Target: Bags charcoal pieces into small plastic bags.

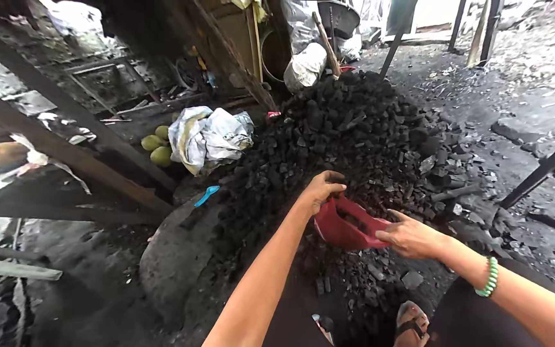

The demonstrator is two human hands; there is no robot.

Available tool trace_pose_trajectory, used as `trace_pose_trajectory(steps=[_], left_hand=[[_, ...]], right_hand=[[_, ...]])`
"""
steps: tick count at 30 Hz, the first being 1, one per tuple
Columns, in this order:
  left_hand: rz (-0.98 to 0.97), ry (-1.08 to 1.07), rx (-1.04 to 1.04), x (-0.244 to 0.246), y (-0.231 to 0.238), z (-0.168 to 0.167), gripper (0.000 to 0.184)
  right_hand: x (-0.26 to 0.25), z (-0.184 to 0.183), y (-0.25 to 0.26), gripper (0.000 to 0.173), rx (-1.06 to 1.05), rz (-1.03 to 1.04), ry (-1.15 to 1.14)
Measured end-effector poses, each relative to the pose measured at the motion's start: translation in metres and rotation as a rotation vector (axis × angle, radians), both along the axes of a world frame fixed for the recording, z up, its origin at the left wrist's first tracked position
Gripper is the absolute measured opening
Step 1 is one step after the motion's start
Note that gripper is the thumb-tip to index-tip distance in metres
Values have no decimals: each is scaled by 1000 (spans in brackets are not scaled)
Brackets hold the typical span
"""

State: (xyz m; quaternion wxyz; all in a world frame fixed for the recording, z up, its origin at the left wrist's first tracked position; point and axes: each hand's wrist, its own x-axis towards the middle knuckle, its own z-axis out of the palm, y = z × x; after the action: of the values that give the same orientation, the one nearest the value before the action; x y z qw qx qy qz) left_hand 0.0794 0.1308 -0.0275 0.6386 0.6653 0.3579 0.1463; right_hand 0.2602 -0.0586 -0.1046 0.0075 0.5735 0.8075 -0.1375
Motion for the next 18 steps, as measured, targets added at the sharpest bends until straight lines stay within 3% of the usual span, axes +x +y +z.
trace_pose_trajectory(steps=[3, 7, 8, 11, 13, 14, 16, 18], left_hand=[[-228, 195, 271, -14, -2, 18, 33], [-629, 879, 673, -37, -12, 9, 68], [-671, 1036, 710, -40, -21, 1, 68], [-657, 1343, 695, -37, -50, -14, 38], [-648, 1297, 636, -31, -54, -18, 31], [-673, 1173, 585, -29, -52, -16, 32], [-733, 764, 403, -27, -50, -14, 31], [-642, 339, 121, -27, -59, -13, 17]], right_hand=[[3, 8, -16, 26, 1, -68, -10], [-11, 11, -30, 31, 68, -110, 9], [-19, 9, -32, 30, 111, -107, 23], [-39, -1, -31, 21, 485, -26, 113], [-58, 8, -30, 18, 576, -10, 225], [-71, 15, -29, 17, 597, -3, 287], [-94, 29, -23, 16, 649, 16, 404], [-103, 46, -14, 16, 668, -19, 504]])
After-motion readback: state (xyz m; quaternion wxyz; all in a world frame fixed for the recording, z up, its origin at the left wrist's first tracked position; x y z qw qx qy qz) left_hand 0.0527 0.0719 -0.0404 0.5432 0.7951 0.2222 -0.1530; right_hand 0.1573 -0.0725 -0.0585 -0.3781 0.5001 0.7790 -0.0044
